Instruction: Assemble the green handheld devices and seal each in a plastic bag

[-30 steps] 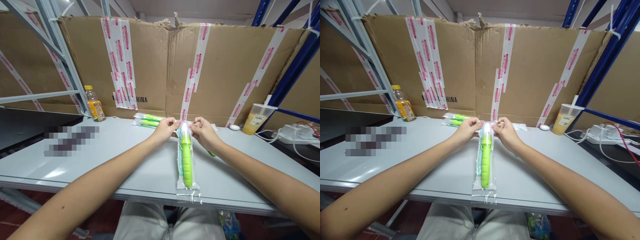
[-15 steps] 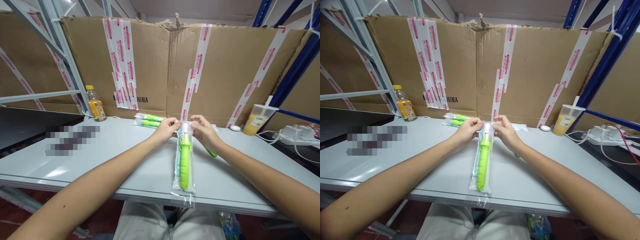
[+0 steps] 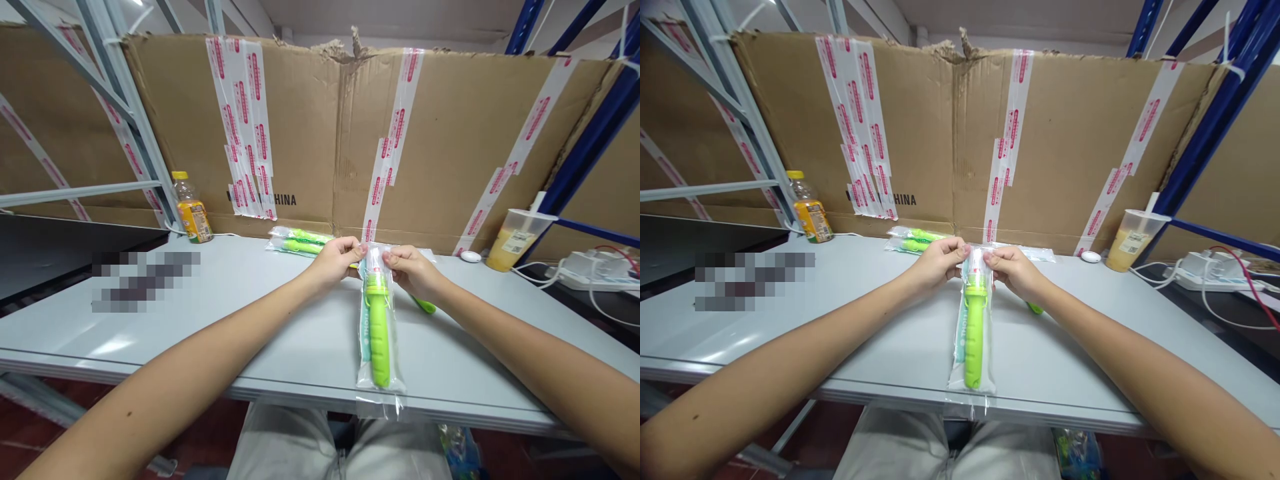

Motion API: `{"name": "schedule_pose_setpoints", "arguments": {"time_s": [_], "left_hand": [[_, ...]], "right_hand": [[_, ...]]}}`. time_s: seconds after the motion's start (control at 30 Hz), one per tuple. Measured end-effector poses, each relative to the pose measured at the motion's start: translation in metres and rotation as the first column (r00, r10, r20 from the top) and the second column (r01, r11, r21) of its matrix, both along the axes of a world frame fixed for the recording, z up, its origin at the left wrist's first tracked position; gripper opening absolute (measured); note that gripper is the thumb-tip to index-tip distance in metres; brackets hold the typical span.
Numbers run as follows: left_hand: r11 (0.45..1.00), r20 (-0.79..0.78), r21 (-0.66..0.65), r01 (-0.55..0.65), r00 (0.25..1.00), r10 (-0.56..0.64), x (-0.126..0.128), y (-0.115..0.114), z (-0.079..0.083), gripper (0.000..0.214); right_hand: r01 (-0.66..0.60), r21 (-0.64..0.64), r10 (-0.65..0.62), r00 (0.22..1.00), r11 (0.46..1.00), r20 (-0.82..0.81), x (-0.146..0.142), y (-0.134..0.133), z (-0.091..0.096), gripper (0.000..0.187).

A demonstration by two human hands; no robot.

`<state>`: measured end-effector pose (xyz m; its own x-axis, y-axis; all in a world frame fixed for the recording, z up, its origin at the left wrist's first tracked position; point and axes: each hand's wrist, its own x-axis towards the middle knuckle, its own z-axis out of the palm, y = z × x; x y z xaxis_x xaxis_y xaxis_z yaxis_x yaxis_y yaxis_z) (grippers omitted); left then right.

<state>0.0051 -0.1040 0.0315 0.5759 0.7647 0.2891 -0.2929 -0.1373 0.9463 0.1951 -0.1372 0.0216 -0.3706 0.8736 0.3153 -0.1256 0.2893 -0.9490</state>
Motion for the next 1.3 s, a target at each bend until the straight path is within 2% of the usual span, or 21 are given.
{"name": "schedule_pose_setpoints", "arguments": {"time_s": [0.23, 0.53, 0.67, 0.8, 0.9, 0.97, 1.07, 1.13, 1.17, 1.3], "left_hand": [[0.999, 0.022, -0.030, 0.012, 1.000, -0.011, 0.000, -0.003, 0.002, 0.048], [0.999, -0.016, 0.023, -0.030, 0.999, 0.030, -0.001, 0.007, -0.002, 0.052], [0.999, -0.082, 0.024, -0.038, 0.996, 0.040, -0.005, 0.004, 0.003, 0.050], [1.000, -0.183, -0.014, 0.020, 0.983, -0.022, -0.007, -0.001, 0.007, 0.049], [0.998, -0.236, 0.012, 0.055, 0.971, -0.050, -0.014, 0.007, 0.015, 0.037], [0.999, -0.219, 0.029, -0.030, 0.975, 0.036, -0.029, 0.020, 0.023, 0.028], [0.968, -0.167, -0.009, -0.250, 0.955, 0.245, -0.068, 0.049, 0.036, 0.021], [0.908, -0.124, -0.021, -0.418, 0.903, 0.412, -0.101, 0.069, 0.038, 0.014], [0.860, -0.099, -0.039, -0.509, 0.859, 0.503, -0.117, 0.078, 0.036, 0.012], [0.703, -0.165, -0.146, -0.696, 0.718, 0.676, -0.161, 0.100, 0.018, 0.019]], "right_hand": [[0.005, -0.064, -0.008, 0.998, 0.998, -0.055, 0.000, 0.001, 0.000, 0.043], [-0.005, -0.092, -0.002, 0.997, 0.996, -0.072, -0.006, 0.002, -0.004, 0.040], [-0.004, -0.094, -0.004, 0.996, 0.996, -0.087, -0.008, 0.001, -0.004, 0.041], [-0.022, -0.095, 0.018, 0.999, 0.995, -0.046, -0.010, 0.001, -0.005, 0.039], [0.000, -0.109, -0.004, 0.999, 0.994, -0.038, -0.013, 0.001, -0.004, 0.044], [0.040, -0.138, -0.047, 0.998, 0.990, -0.045, -0.013, 0.001, -0.001, 0.048], [0.119, -0.149, -0.131, 0.989, 0.982, -0.068, -0.012, -0.001, 0.005, 0.047], [0.153, -0.136, -0.166, 0.982, 0.979, -0.090, -0.009, -0.001, 0.008, 0.044], [0.162, -0.128, -0.175, 0.980, 0.979, -0.098, -0.007, 0.000, 0.008, 0.043], [0.215, -0.083, -0.223, 0.969, 0.973, -0.102, 0.001, 0.007, 0.005, 0.038]]}}
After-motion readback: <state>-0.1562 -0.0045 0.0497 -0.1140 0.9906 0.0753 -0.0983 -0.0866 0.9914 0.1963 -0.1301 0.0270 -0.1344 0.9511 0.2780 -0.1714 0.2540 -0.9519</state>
